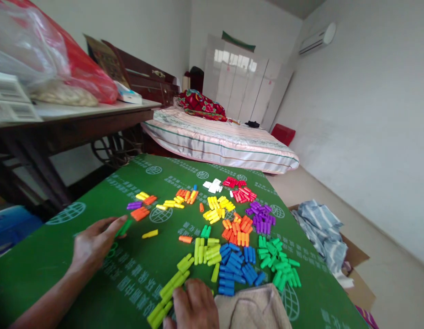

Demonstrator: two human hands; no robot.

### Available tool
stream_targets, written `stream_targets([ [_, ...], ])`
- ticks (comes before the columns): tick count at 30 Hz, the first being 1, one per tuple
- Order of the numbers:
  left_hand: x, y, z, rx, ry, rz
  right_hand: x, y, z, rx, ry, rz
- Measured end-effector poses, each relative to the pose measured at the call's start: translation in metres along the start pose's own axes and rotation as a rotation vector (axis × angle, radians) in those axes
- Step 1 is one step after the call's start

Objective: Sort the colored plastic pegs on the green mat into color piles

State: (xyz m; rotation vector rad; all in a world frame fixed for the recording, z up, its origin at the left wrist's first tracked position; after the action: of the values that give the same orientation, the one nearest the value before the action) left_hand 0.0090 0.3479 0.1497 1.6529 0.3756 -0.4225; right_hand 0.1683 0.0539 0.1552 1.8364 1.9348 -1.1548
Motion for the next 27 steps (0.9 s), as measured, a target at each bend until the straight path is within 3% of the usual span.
stream_targets([
  [3, 0.004, 0.005, 0.004, 0.049, -0.008, -0.036, 0.008, 0.013, -0.009, 0.064, -0.048, 0.076],
  [9, 0.007, 0.007, 0.009, 0.067, -0.038, -0.128, 0.037, 0.05, -0.037, 0.229, -0.351, 0.14],
  [14, 0.01, 0.006, 0.009, 0.073, -0.064, -0.161, 0.068, 0.039, -0.044, 0.216, -0.492, 0.084],
  [21, 0.011, 0.011, 0.011, 0.102, -0.073, -0.197, 0.082, 0.01, -0.05, 0.157, -0.432, 0.027],
  [24, 0.011, 0.009, 0.011, 0.106, -0.078, -0.189, 0.067, 0.011, -0.051, 0.113, -0.34, 0.047],
  [27, 0.011, 0.008, 0.011, 0.107, -0.077, -0.193, 0.045, 0.035, -0.049, 0.127, -0.264, 0.112],
])
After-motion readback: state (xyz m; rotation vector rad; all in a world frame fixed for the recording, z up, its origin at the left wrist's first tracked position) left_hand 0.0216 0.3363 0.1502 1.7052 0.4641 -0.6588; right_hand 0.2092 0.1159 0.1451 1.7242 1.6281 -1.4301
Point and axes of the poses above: each hand's wrist, its own z-axis away from the middle knuckle, its own x-axis out of the palm, y = z × x, the point moved 10 cm from there along -z, towards the middle knuckle, and after that the axes turned 3 degrees about x, right-handed, at the moved point
